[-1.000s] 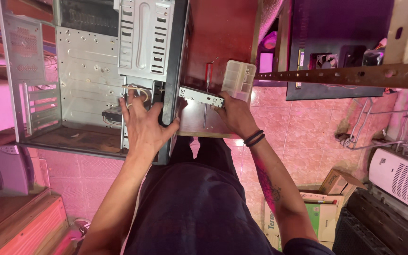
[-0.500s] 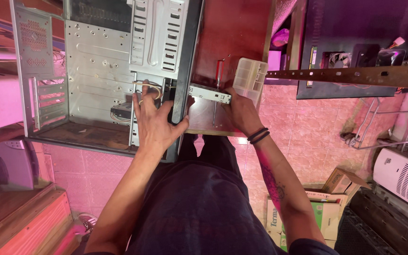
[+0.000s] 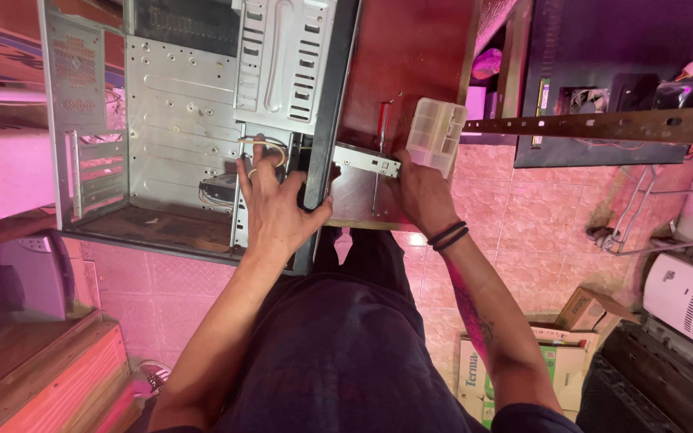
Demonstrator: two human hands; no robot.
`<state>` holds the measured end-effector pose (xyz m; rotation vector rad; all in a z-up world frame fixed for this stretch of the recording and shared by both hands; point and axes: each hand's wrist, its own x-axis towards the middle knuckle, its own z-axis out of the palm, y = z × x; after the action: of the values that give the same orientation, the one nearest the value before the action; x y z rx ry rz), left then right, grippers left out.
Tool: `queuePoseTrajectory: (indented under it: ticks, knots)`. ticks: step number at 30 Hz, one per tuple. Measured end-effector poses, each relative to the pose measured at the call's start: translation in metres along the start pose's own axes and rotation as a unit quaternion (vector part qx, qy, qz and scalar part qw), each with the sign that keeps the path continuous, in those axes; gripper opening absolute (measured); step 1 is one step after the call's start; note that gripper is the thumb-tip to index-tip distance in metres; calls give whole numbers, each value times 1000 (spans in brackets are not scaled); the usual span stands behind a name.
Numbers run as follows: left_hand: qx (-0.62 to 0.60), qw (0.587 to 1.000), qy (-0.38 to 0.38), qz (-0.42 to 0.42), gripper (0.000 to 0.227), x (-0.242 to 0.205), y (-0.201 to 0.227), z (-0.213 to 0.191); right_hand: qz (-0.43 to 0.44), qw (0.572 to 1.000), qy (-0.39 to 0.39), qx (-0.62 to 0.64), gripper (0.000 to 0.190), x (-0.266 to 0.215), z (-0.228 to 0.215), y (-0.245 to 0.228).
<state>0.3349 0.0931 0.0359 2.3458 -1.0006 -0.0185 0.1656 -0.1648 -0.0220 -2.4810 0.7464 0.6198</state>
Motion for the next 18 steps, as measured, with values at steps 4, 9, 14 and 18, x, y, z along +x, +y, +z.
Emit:
queuePoseTrajectory:
  ticks: [4, 9, 14, 18]
  knots:
    - [4, 1000, -2, 9, 58, -4, -4, 7, -18, 1000, 4, 19, 42, 11, -3, -27]
    - [1, 1000, -4, 21, 53, 6, 11, -10, -31, 998, 49, 16, 44, 34, 22, -59]
    - [-4, 1000, -4, 1, 56, 5, 4, -25, -60, 985, 89, 131, 46, 1, -13, -109]
    - [18, 998, 36, -43, 56, 9, -52, -45, -73, 968, 154, 184, 48, 4, 16, -95]
